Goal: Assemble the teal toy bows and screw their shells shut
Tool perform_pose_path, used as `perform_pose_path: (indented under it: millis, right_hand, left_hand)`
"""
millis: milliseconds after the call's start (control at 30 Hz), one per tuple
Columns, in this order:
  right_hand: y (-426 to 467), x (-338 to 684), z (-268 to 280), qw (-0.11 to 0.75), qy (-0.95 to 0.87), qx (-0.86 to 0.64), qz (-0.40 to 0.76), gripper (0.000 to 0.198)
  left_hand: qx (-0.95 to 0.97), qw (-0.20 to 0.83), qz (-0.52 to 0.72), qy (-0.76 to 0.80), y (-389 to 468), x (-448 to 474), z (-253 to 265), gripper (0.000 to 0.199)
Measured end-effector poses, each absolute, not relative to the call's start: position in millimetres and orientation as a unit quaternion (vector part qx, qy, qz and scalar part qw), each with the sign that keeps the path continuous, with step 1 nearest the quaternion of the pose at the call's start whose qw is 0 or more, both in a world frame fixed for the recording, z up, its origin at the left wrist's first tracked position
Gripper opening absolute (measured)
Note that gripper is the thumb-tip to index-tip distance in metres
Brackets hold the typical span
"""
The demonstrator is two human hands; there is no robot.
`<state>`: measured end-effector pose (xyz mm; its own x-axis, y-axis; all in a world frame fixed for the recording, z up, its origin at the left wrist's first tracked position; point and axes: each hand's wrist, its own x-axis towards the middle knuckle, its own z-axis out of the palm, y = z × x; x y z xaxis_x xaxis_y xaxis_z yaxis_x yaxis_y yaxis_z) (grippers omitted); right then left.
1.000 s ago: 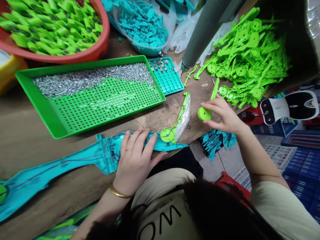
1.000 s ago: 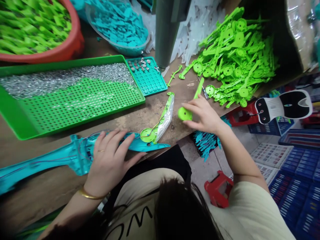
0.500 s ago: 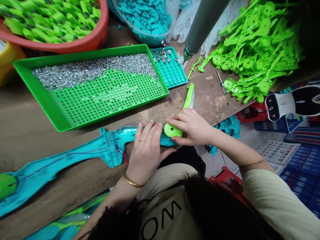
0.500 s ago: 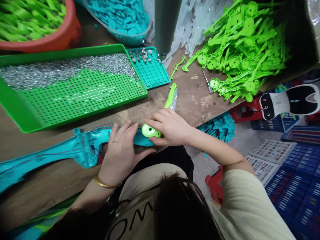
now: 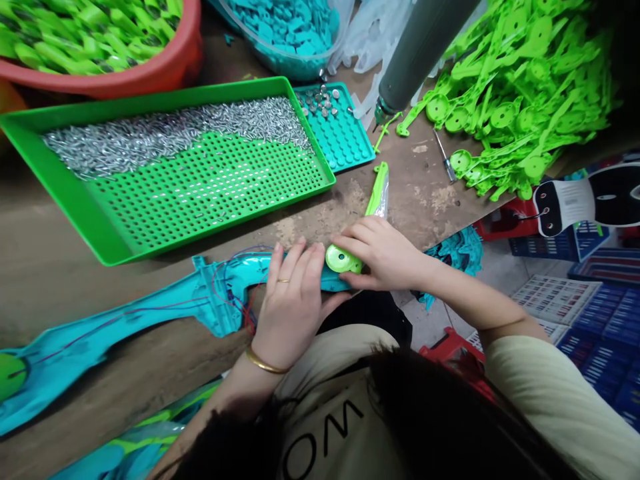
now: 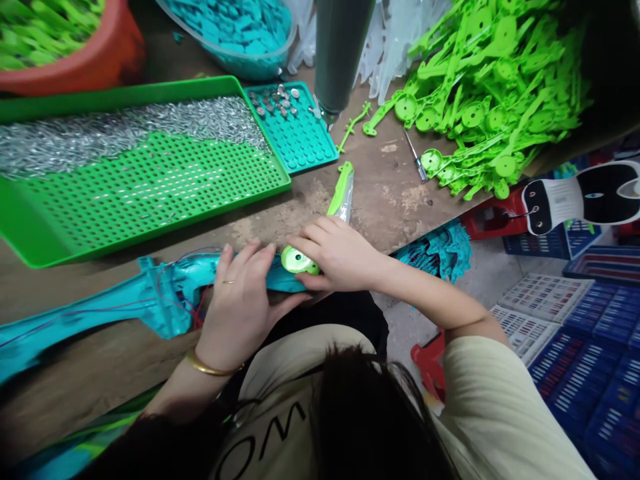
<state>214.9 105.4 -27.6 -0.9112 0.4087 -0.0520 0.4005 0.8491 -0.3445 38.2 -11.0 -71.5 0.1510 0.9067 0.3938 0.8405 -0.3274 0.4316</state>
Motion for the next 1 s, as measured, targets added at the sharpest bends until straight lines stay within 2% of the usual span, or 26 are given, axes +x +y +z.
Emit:
perform_pose_path:
  millis: [267,467,633,700,800,867,1000]
  right_hand:
    - [102,219,-43,0.086,-0.953,-0.208,0.204,0.048]
    - [100,224,-58,0.123,-0.921,-0.232,0.286,0.052]
    - [125,233,-34,0.081,-0.912,-0.165,0.367,0.058]
    - [149,238,-28,0.110,-0.898,-0.221,0.365,0.046]
    - [188,246,-37,0.176,-0.840,-0.432,0.276,0.027]
    - [206,250,-50,0.165,-0.809,-0.505,0.252,0.026]
    - [217,257,-67,0.132,-0.801,-0.517,0.274,0.036]
  left_hand:
    - [0.794,-0.003,0.327,0.512,-7,58,-66,0.057]
    - [0.795,0.020,0.342,0.501,-5,67,-75,0.063]
    - [0.807,0.033,0.319,0.496,-5,71,-78,0.062]
    - [0.812,0.031,0.310,0.493,-5,70,-77,0.059]
    - [0.817,0.028,0.304,0.490,-4,68,-74,0.056]
    - [0.817,0.034,0.304,0.489,-3,66,-73,0.057]
    - [0.822,0.027,0.293,0.487,-5,65,-71,0.062]
